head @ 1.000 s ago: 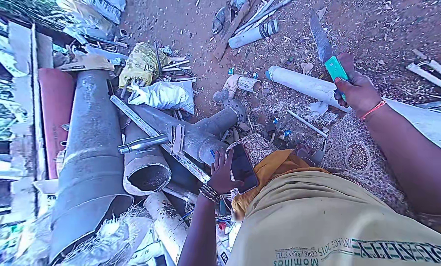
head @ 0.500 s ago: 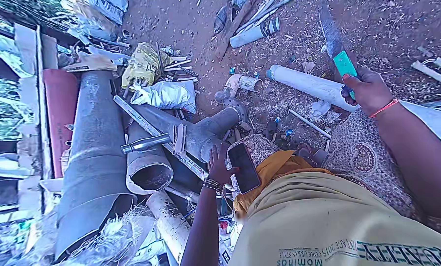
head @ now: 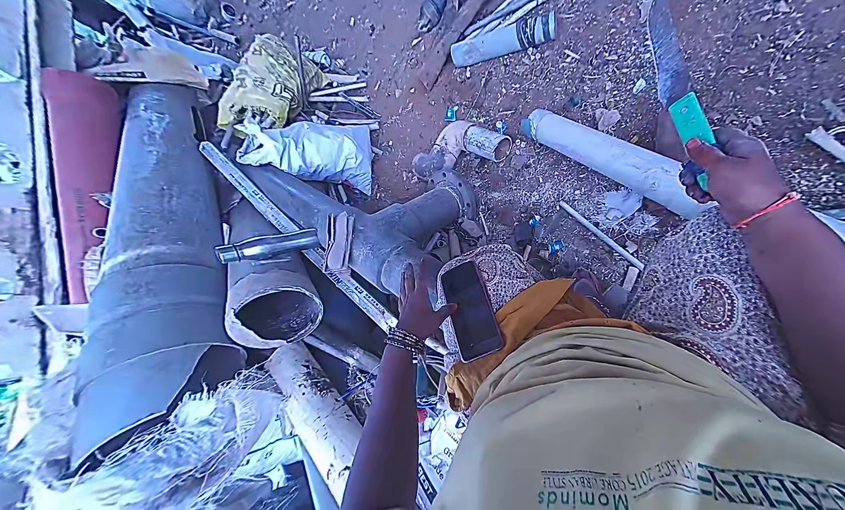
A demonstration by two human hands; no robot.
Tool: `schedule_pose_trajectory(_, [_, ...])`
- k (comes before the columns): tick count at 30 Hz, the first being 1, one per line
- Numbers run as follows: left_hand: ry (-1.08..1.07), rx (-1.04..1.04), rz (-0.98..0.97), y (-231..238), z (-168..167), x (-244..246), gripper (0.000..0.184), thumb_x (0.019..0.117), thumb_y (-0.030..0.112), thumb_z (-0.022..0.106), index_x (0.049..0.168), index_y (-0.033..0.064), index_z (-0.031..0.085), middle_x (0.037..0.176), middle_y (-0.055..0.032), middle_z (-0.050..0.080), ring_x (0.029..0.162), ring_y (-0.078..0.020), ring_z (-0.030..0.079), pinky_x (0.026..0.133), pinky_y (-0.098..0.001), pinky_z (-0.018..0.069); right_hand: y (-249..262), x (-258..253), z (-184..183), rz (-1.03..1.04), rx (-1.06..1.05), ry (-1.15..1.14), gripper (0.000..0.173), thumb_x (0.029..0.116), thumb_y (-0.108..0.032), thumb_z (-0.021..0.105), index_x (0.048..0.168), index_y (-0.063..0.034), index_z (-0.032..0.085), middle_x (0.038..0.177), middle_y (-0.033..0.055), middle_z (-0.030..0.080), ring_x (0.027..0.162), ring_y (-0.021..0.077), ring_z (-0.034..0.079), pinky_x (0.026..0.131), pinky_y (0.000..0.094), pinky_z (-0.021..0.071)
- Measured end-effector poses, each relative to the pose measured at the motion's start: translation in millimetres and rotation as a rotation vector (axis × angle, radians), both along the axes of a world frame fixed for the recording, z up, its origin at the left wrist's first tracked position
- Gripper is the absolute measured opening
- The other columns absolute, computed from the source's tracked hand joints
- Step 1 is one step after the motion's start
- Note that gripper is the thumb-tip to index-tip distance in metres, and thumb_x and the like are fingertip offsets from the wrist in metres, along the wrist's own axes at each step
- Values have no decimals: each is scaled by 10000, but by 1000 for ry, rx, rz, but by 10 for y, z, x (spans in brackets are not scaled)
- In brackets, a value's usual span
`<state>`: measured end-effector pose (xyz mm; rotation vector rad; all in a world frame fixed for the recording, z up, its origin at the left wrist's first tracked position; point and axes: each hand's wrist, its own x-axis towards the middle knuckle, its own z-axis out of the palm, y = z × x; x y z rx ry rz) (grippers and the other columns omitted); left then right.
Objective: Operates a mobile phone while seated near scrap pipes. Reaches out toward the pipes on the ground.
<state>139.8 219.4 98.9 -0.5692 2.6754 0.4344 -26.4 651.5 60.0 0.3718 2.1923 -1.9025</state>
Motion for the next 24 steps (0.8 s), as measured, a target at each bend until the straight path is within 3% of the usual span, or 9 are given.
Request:
schedule_pose_trajectory(4, [43,38,4,-48,-18,39,1102,816,229,866,1640,50,156,1681,-313,2,1562,-484,51,1234,-644,137,-17,21,12,-3,14,-1,244,1118,-300,461,1223,-89,523,746,-48,508,519,-1,477,495,162,427])
schedule_pose_trajectory(9, [86,106,34,-80,0,82,1053,847,210,835,1638,47,159,1684,-304,25,1567,-464,61,1250,-599,148,0,48,29,-6,-4,16,224,1118,-287,459,1215,-97,528,723,-61,507,507,-11,479,482,150,424])
schedule_pose_trajectory(16, [119,207,85,-59,40,90,927,919,165,758,1618,-5,175,1669,-305,130,1548,-430,194,1238,-538,231,40,70,24,-14,-2,20,227,1116,-290,465,1206,-92,530,721,-64,507,509,-7,478,486,159,432])
schedule_pose_trajectory(20, [87,288,164,-12,61,112,918,933,137,740,1621,6,146,1645,-312,199,1494,-413,317,1175,-488,353,33,88,60,-9,-4,17,235,1119,-285,457,1221,-86,528,729,-52,503,520,-1,479,491,165,427])
schedule_pose_trajectory(24, [30,345,162,20,73,190,1014,889,169,790,1622,-8,112,1657,-318,146,1521,-406,268,1201,-471,320,20,102,80,-6,15,6,258,1118,-296,460,1243,-79,520,743,-46,510,525,2,483,497,168,432])
